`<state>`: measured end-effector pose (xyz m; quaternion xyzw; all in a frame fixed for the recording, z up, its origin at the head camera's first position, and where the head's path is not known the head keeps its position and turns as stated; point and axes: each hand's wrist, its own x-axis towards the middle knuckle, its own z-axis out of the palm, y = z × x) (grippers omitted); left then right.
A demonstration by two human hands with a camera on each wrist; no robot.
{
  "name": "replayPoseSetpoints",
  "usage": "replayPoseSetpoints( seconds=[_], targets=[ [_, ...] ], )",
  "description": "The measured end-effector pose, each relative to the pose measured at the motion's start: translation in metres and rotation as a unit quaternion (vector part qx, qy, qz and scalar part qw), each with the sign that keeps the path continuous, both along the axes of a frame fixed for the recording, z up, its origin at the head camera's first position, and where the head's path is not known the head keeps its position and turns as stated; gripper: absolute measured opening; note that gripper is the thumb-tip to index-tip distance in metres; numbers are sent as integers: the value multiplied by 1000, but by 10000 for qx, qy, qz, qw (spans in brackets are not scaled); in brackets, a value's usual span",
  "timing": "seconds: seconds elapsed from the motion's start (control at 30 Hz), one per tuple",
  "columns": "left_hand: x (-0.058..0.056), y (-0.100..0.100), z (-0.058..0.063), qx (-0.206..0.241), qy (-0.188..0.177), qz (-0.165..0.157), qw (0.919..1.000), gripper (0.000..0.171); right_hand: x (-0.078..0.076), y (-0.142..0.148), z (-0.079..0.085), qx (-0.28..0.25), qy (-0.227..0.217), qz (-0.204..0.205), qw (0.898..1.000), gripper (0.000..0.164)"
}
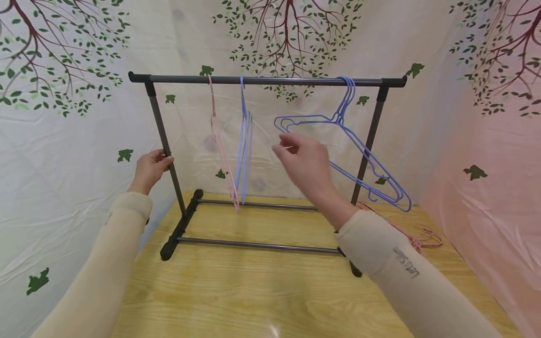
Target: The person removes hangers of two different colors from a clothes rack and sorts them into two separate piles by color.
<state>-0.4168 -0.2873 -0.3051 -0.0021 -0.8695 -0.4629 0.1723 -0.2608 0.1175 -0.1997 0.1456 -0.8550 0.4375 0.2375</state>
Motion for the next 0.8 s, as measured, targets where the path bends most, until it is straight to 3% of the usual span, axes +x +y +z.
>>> replayPoseSetpoints(
  seconds=[0.2, 0.43, 0.8],
  targets=[
    [0, 0, 1, 35, -6, 27, 10000, 43, -10, -56, -6, -121, -32, 447, 9989, 34],
    [1, -1, 1, -36, 1, 36, 10000, 42, -21, -103, -6, -280, -82, 532, 9982, 33],
    [0, -1, -1, 41, -67, 29, 10000, 48, -34, -116, -19, 430, -192, 16, 9989, 39]
  ],
)
